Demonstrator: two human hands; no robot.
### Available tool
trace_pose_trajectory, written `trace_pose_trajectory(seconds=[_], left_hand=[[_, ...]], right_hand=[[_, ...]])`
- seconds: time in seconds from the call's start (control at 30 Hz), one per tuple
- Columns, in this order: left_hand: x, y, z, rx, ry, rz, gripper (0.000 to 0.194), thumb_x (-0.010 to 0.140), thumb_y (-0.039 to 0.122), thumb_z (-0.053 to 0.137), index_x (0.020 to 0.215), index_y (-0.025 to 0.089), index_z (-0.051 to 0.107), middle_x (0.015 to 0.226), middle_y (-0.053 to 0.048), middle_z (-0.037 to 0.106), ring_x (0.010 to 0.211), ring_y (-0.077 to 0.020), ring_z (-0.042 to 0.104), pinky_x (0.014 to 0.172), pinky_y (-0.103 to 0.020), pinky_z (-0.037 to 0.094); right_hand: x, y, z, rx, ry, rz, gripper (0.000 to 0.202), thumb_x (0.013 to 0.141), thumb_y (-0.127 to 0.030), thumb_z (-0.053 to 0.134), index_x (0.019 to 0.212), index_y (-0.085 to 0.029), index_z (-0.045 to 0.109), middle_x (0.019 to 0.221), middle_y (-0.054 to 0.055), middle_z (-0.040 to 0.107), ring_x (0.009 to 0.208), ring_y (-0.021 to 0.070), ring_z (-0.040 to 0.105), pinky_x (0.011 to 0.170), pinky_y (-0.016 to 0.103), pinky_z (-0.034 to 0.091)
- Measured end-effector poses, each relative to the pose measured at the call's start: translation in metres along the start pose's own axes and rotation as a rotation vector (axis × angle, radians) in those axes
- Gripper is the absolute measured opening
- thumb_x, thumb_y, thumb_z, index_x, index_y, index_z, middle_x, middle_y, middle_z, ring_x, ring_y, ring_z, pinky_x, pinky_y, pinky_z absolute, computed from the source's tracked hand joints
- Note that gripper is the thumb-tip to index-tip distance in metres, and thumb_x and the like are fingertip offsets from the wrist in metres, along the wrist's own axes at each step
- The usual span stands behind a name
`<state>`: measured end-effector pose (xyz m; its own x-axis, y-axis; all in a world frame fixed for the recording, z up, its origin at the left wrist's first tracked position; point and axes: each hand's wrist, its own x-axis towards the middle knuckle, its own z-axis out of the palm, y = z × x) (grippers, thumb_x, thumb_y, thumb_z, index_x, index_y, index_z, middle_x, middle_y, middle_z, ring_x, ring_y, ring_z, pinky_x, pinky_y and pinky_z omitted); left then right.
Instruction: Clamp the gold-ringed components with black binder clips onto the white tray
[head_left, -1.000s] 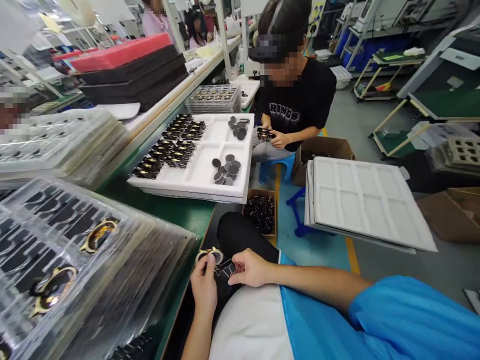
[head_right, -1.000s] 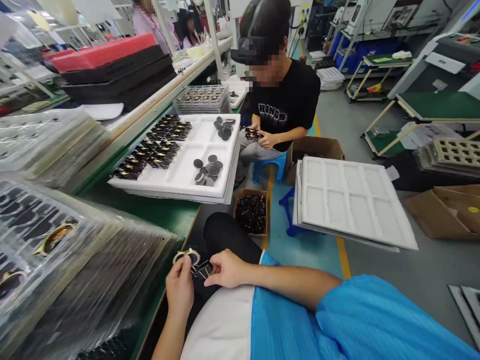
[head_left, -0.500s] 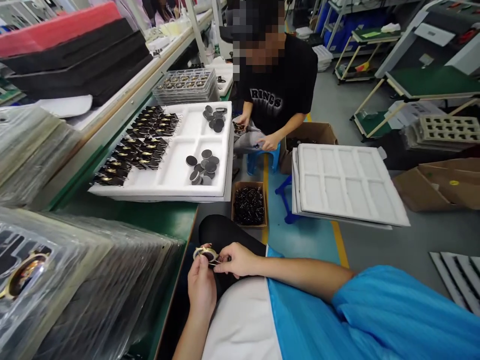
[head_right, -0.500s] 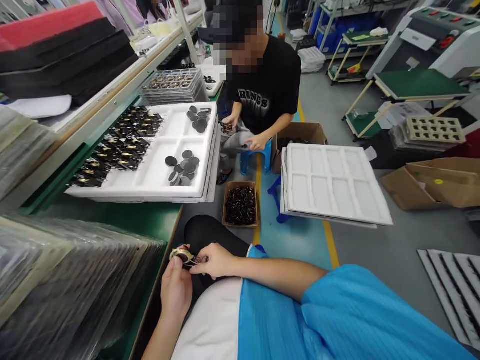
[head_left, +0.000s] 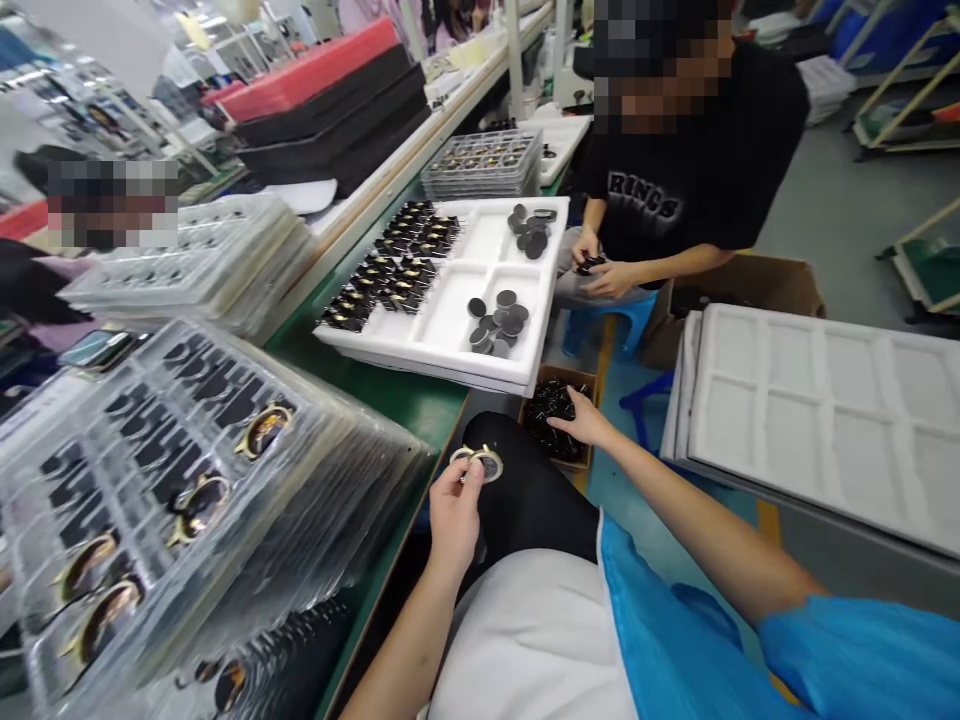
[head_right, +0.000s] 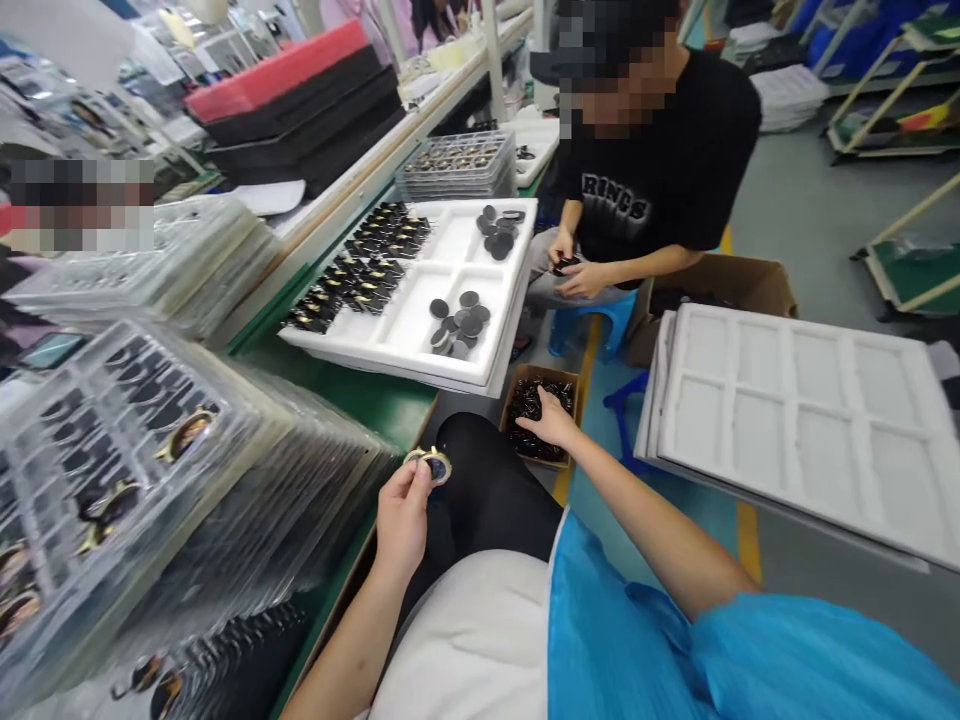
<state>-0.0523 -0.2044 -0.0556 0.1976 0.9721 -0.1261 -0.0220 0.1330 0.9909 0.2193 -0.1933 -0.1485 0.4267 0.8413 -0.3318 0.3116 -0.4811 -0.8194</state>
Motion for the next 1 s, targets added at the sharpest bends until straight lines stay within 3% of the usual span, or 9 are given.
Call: trace_pose_trajectory(seconds=[0.07, 0.13, 0.23, 0.3, 0.47, 0.6, 0.73, 0.87, 1.0], left_hand=[[0.005, 0.014, 0.005, 0.017, 0.003, 0.024, 0.041, 0.086, 0.057, 0.071, 0.084, 0.016, 0.076, 0.085, -0.004, 0.068, 0.083, -0.0170, 0.062, 0.076, -0.027, 0.052], [0.015, 0.030, 0.013, 0.016, 0.003, 0.064, 0.042, 0.087, 0.058, 0.069, 0.084, 0.016, 0.075, 0.085, -0.004, 0.066, 0.081, -0.0166, 0.060, 0.072, -0.026, 0.052], [0.043, 0.056, 0.031, 0.014, -0.057, 0.155, 0.042, 0.089, 0.058, 0.066, 0.085, 0.017, 0.073, 0.086, -0.004, 0.065, 0.080, -0.0165, 0.060, 0.071, -0.025, 0.051], [0.069, 0.072, 0.046, 0.042, -0.110, 0.236, 0.041, 0.090, 0.057, 0.064, 0.081, 0.017, 0.070, 0.083, -0.004, 0.065, 0.079, -0.0162, 0.059, 0.072, -0.025, 0.050], [0.140, 0.095, 0.080, 0.113, -0.169, 0.293, 0.045, 0.095, 0.057, 0.055, 0.081, 0.016, 0.066, 0.076, -0.002, 0.063, 0.074, -0.0154, 0.058, 0.069, -0.025, 0.048], [0.178, 0.103, 0.091, 0.386, -0.030, 0.278, 0.045, 0.101, 0.054, 0.042, 0.083, 0.018, 0.063, 0.076, -0.003, 0.064, 0.072, -0.0163, 0.061, 0.070, -0.027, 0.048], [0.189, 0.109, 0.092, 0.577, 0.103, 0.324, 0.015, 0.091, 0.035, 0.063, 0.096, 0.022, 0.061, 0.095, -0.005, 0.070, 0.091, -0.0213, 0.065, 0.084, -0.031, 0.047], [0.192, 0.110, 0.091, 0.733, 0.108, 0.284, 0.034, 0.087, 0.031, 0.066, 0.116, 0.020, 0.052, 0.105, -0.013, 0.071, 0.101, -0.0291, 0.066, 0.086, -0.037, 0.047], [0.197, 0.109, 0.090, 0.780, 0.071, 0.244, 0.033, 0.089, 0.028, 0.061, 0.117, 0.018, 0.048, 0.108, -0.017, 0.070, 0.102, -0.0293, 0.068, 0.086, -0.036, 0.047]], right_hand=[[-0.023, -0.020, -0.002, 0.068, 0.042, -0.198, 0.041, 0.085, -0.040, 0.073, 0.117, -0.016, 0.065, 0.117, 0.018, 0.070, 0.092, 0.0264, 0.073, 0.085, 0.041, 0.061], [-0.052, -0.051, -0.006, 0.153, 0.061, -0.561, 0.021, 0.092, -0.040, 0.065, 0.098, -0.020, 0.065, 0.106, 0.014, 0.072, 0.085, 0.0241, 0.072, 0.081, 0.041, 0.062], [-0.073, -0.110, -0.017, 0.068, -0.014, -1.077, 0.027, 0.083, -0.038, 0.079, 0.099, -0.023, 0.063, 0.138, 0.016, 0.060, 0.117, 0.0304, 0.065, 0.100, 0.047, 0.056], [-0.063, -0.147, -0.023, -0.013, -0.032, -1.210, 0.015, 0.088, -0.031, 0.072, 0.096, -0.023, 0.062, 0.142, 0.015, 0.057, 0.127, 0.0302, 0.059, 0.107, 0.049, 0.051], [0.009, -0.191, -0.035, -0.108, 0.114, -1.261, 0.005, 0.087, -0.019, 0.059, 0.087, -0.024, 0.056, 0.116, 0.012, 0.067, 0.112, 0.0272, 0.064, 0.097, 0.045, 0.054], [0.052, -0.192, -0.037, -0.145, 0.187, -1.110, 0.016, 0.081, -0.026, 0.066, 0.094, -0.022, 0.057, 0.098, 0.010, 0.070, 0.087, 0.0252, 0.067, 0.082, 0.039, 0.055], [0.071, -0.184, -0.032, -0.063, 0.270, -0.900, 0.029, 0.079, -0.031, 0.071, 0.102, -0.020, 0.058, 0.097, 0.009, 0.073, 0.088, 0.0267, 0.071, 0.081, 0.037, 0.055], [0.075, -0.179, -0.028, 0.018, 0.299, -0.849, 0.034, 0.078, -0.029, 0.073, 0.108, -0.020, 0.058, 0.107, 0.012, 0.074, 0.107, 0.0318, 0.071, 0.090, 0.041, 0.055], [0.072, -0.179, -0.034, 0.081, 0.286, -0.854, 0.040, 0.074, -0.031, 0.079, 0.106, -0.022, 0.058, 0.111, 0.012, 0.074, 0.111, 0.0318, 0.071, 0.095, 0.042, 0.054]])
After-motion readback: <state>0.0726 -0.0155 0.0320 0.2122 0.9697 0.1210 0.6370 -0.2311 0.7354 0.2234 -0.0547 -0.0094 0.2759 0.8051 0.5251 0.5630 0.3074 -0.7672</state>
